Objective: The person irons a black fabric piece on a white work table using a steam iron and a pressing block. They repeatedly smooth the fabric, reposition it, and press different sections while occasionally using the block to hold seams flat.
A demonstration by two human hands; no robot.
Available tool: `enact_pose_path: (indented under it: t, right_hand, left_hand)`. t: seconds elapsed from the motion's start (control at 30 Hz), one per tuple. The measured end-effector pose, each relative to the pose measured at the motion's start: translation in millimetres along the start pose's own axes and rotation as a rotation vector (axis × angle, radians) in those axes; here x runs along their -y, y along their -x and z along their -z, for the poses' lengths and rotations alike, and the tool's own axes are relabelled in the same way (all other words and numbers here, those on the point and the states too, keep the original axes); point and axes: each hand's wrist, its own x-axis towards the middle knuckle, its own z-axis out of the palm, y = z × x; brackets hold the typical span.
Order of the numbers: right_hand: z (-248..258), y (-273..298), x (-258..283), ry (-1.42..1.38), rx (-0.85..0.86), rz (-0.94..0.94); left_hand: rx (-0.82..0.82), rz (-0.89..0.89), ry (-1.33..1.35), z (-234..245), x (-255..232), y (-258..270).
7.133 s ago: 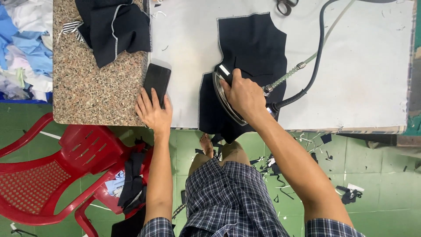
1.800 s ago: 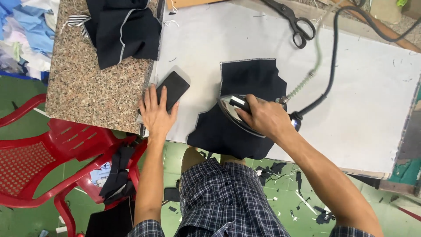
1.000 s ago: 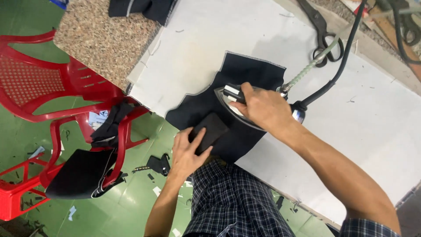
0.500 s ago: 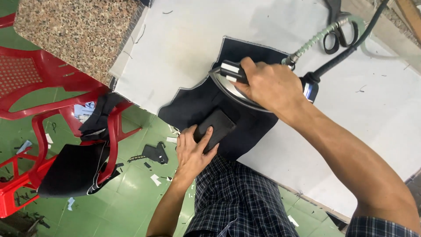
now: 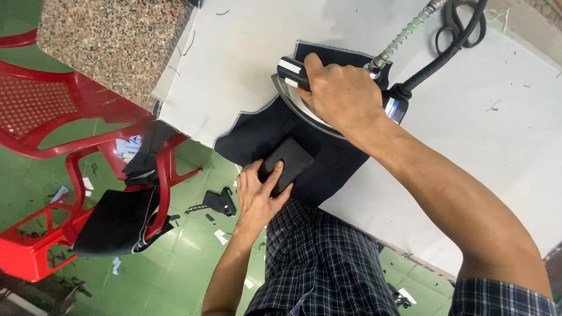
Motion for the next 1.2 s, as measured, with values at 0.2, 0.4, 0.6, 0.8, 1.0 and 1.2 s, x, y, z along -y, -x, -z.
enact_pose_path:
  t: [0.2, 0.4, 0.6, 0.8, 1.0, 1.2]
  right_hand:
    - [-3, 12, -1, 0.012, -0.009, -0.045]
    - [-6, 24, -3, 0.000, -0.046, -0.054]
    - [2, 36, -8, 0.032, -0.093, -0.051]
    - [29, 49, -12, -0.167, -0.040, -0.024]
    - [31, 64, -17, -0.196, -0.016, -0.050]
    - [36, 109, -39, -0.288, 0.044, -0.125]
  left_hand:
    - [0.002, 0.012, -0.020, 0, -1, -1]
    - [-0.024, 0.000, -0.021, -3, 1, 1]
    - [-0.036, -0.016, -0.023, -5, 1, -1]
    - [-0.168, -0.069, -0.006, -11, 5, -2]
    - [-0.186, -0.080, -0.002, -9, 4, -2]
    - [-0.164, -0.105, 0.054, 3, 2, -9]
